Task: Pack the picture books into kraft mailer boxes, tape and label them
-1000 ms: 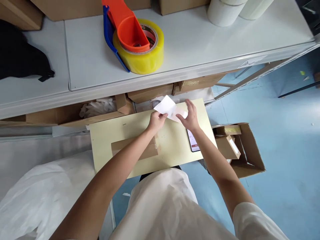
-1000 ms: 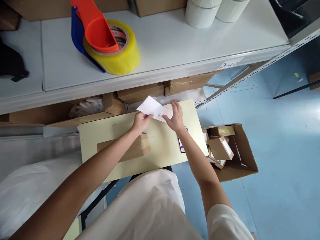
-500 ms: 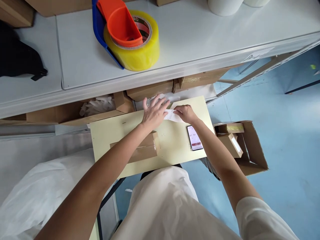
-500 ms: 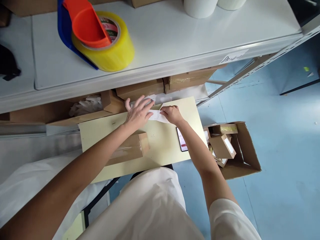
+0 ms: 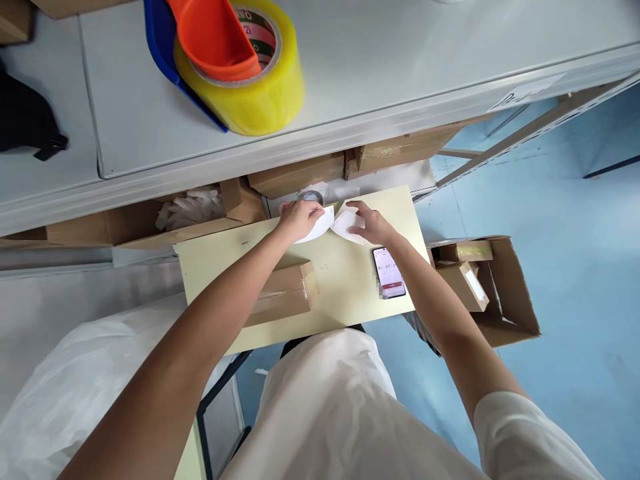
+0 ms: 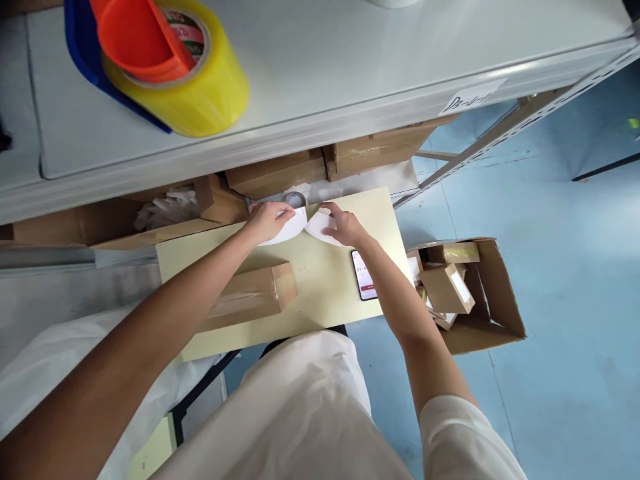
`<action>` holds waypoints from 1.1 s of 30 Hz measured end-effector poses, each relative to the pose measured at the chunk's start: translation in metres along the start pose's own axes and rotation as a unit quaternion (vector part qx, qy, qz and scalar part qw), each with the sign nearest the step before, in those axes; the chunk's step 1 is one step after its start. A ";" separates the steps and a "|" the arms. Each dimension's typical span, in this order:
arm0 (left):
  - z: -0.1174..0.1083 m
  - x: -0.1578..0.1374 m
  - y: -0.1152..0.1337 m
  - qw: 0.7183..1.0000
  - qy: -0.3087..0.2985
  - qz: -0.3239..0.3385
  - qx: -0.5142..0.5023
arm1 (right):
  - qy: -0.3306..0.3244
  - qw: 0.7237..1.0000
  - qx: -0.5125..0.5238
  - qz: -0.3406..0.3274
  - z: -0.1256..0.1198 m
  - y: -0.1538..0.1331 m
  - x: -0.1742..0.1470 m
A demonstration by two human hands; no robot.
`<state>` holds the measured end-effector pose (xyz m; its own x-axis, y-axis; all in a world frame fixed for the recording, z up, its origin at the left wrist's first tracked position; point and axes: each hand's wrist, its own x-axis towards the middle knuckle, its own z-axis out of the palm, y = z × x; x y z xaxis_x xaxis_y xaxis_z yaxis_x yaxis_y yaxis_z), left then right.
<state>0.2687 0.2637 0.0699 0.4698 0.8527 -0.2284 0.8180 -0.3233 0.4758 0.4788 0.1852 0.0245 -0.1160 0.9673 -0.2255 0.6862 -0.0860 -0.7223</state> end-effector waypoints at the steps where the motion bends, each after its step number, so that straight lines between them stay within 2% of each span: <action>1: -0.002 0.001 -0.003 1.000 0.008 -0.002 -0.004 | -0.012 0.999 -0.022 0.022 -0.001 0.001 0.002; 5: -0.011 0.002 -0.023 0.998 0.051 -0.032 -0.018 | -0.037 0.991 -0.101 0.078 -0.002 0.009 0.011; 7: -0.015 0.000 -0.033 0.995 0.064 -0.048 -0.065 | -0.031 0.987 -0.127 0.095 0.000 0.013 0.014; 11: -0.021 -0.017 -0.039 0.969 0.046 -0.064 -0.236 | 0.081 0.985 -0.126 0.081 0.009 0.004 0.012; 13: -0.024 -0.032 -0.031 0.947 0.041 -0.078 -0.307 | 0.124 0.991 -0.016 0.040 0.014 -0.015 0.004; 14: -0.026 -0.041 -0.026 0.936 0.041 -0.084 -0.340 | 0.121 0.990 0.069 0.014 0.016 -0.028 -0.002; 17: -0.037 -0.073 -0.009 0.905 0.037 -0.087 -0.415 | 0.059 0.953 0.295 -0.043 0.023 -0.075 -0.026; 20: -0.052 -0.114 -0.003 0.890 0.017 -0.074 -0.449 | 0.059 0.922 0.381 -0.046 0.028 -0.117 -0.052; 23: -0.064 -0.164 -0.013 0.883 0.015 -0.056 -0.466 | 0.087 0.911 0.400 -0.052 0.031 -0.143 -0.075; 25: -0.066 -0.199 -0.022 0.881 0.030 -0.060 -0.469 | 0.104 0.926 0.358 -0.057 0.033 -0.156 -0.089; 28: -0.062 -0.243 -0.029 0.866 0.066 -0.079 -0.489 | 0.195 0.962 0.183 -0.054 0.042 -0.183 -0.115; 30: -0.058 -0.263 -0.028 0.842 0.096 -0.081 -0.524 | 0.262 0.961 0.039 -0.077 0.054 -0.210 -0.135; 31: -0.057 -0.271 -0.027 0.828 0.108 -0.077 -0.545 | 0.272 0.956 -0.018 -0.104 0.061 -0.224 -0.146; 33: -0.056 -0.285 -0.024 0.800 0.117 -0.064 -0.585 | 0.243 0.950 -0.088 -0.173 0.077 -0.250 -0.164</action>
<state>0.0972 0.0516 0.1711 0.2193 0.9458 -0.2394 -0.0805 0.2621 0.9617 0.2708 0.0300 0.1915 -0.0420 0.9301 0.3650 0.7821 0.2579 -0.5672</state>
